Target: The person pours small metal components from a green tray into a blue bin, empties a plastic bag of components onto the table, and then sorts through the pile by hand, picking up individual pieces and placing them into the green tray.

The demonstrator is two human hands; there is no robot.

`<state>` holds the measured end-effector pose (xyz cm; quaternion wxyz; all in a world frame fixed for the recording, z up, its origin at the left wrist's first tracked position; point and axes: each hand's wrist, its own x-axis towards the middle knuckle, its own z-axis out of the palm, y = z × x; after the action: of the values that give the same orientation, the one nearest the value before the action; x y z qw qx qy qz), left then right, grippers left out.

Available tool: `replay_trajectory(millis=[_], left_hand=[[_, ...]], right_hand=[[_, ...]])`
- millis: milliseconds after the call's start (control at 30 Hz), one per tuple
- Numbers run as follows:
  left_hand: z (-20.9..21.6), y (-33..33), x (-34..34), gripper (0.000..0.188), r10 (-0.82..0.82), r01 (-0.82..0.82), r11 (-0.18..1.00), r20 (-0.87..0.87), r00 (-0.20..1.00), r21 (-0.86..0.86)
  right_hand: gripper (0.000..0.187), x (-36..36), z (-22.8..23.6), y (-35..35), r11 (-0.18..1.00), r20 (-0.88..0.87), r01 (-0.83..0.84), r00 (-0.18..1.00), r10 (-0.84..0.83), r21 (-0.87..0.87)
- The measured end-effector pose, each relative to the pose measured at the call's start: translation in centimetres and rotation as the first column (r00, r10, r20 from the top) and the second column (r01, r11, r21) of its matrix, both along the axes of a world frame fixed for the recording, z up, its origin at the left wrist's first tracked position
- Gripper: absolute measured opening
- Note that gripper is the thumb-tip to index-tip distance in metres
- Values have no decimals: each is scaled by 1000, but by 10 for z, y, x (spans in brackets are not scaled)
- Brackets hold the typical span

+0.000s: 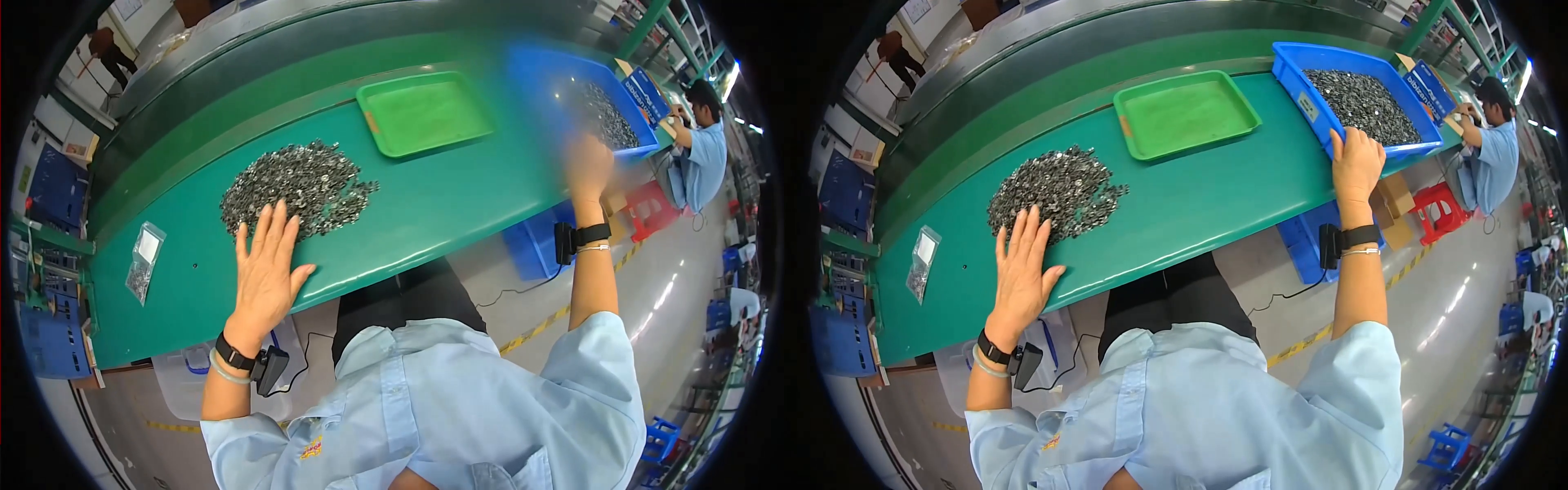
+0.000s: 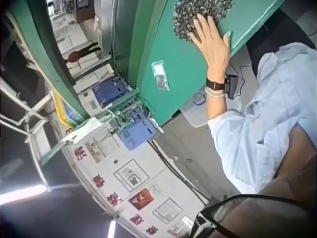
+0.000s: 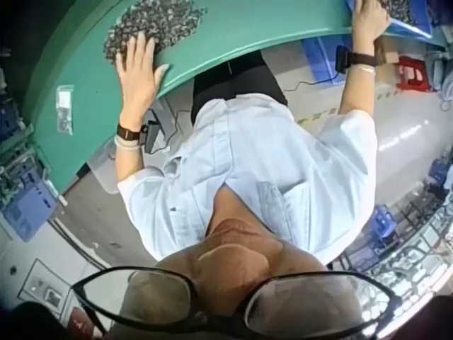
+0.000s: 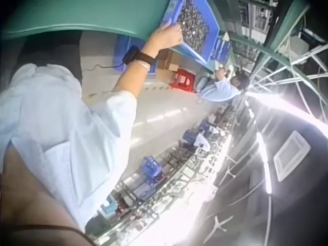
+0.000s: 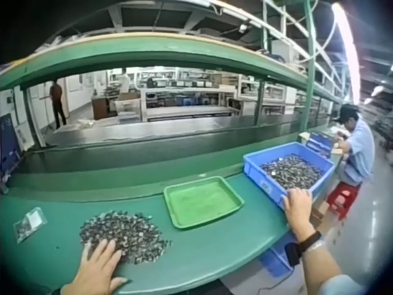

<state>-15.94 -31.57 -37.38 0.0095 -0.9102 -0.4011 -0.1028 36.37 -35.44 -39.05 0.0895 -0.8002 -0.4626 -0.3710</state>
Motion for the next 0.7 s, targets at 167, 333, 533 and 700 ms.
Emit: replay_trajectory(millis=[167,333,533,700], left_hand=[[-3,10,-3,69,-129,132,991,94,987,-23],[-9,13,-12,68,-176,181,982,81,981,-56],[5,18,-15,68,-178,183,975,46,983,-125],[5,22,-21,69,-82,90,989,75,994,-113]], right_hand=[[28,-1,5,-7,999,48,41,998,-40,-25],[26,-24,12,-2,1000,47,10,999,-11,15],[33,-26,8,-2,988,14,-131,991,130,77],[47,-174,15,34,613,-329,-762,536,778,208]])
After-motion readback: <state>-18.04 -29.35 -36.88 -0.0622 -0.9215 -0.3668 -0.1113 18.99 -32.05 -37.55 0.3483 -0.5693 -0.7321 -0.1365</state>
